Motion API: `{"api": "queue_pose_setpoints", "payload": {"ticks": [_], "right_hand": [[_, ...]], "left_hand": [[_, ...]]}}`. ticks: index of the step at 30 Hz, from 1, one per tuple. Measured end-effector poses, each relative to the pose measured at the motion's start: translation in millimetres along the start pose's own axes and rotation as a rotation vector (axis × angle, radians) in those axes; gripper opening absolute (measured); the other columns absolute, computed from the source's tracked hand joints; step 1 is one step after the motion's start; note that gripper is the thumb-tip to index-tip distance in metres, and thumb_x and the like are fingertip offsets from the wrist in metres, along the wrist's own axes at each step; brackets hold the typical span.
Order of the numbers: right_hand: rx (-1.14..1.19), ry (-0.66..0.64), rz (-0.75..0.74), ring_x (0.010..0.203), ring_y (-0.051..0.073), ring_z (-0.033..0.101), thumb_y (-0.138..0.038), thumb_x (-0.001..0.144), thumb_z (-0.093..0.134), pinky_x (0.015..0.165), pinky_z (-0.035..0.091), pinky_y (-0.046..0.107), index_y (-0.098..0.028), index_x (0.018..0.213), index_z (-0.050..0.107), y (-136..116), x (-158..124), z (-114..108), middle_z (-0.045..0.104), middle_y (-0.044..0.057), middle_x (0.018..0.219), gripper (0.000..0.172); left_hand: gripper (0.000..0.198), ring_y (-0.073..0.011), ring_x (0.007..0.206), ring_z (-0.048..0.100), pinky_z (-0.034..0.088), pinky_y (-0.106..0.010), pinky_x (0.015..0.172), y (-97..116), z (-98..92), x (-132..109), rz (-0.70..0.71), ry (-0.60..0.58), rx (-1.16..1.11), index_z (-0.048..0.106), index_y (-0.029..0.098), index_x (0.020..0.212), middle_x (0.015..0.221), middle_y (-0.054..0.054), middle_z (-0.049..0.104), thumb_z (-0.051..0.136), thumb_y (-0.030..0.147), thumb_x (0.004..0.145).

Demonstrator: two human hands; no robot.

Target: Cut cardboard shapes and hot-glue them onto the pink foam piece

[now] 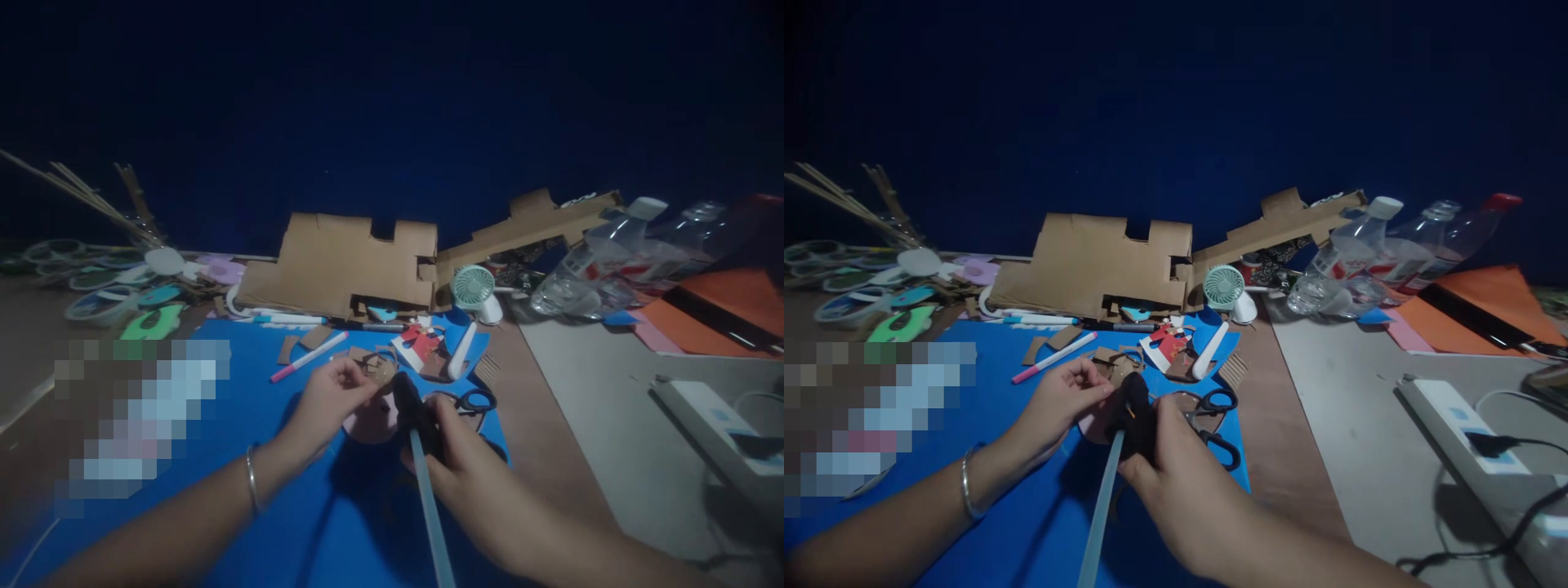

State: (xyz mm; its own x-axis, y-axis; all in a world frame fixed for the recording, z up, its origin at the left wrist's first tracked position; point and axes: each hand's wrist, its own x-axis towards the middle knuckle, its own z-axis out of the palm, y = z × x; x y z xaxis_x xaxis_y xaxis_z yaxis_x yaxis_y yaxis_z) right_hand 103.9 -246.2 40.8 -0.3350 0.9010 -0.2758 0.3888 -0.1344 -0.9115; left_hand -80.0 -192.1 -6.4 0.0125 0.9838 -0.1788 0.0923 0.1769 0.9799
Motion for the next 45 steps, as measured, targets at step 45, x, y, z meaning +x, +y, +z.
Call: {"api": "queue_pose_setpoints", "payload": {"ticks": [45], "right_hand": [[-0.052, 0.042, -0.079, 0.067, 0.019, 0.062, -0.019, 0.072, 0.057, 0.053, 0.045, 0.023, -0.023, 0.085, 0.045, 1.7, 5.9, 4.1, 0.065, 0.0, 0.075, 0.018]], "left_hand": [[0.018, -0.0138, 0.064, 0.057, 0.045, -0.024, 0.06, -1.1, -1.7, -0.7, 0.042, -0.013, 0.052, 0.048, 0.016, 0.064, 0.065, 0.001, 0.057, 0.065, 0.021, 0.067]]}}
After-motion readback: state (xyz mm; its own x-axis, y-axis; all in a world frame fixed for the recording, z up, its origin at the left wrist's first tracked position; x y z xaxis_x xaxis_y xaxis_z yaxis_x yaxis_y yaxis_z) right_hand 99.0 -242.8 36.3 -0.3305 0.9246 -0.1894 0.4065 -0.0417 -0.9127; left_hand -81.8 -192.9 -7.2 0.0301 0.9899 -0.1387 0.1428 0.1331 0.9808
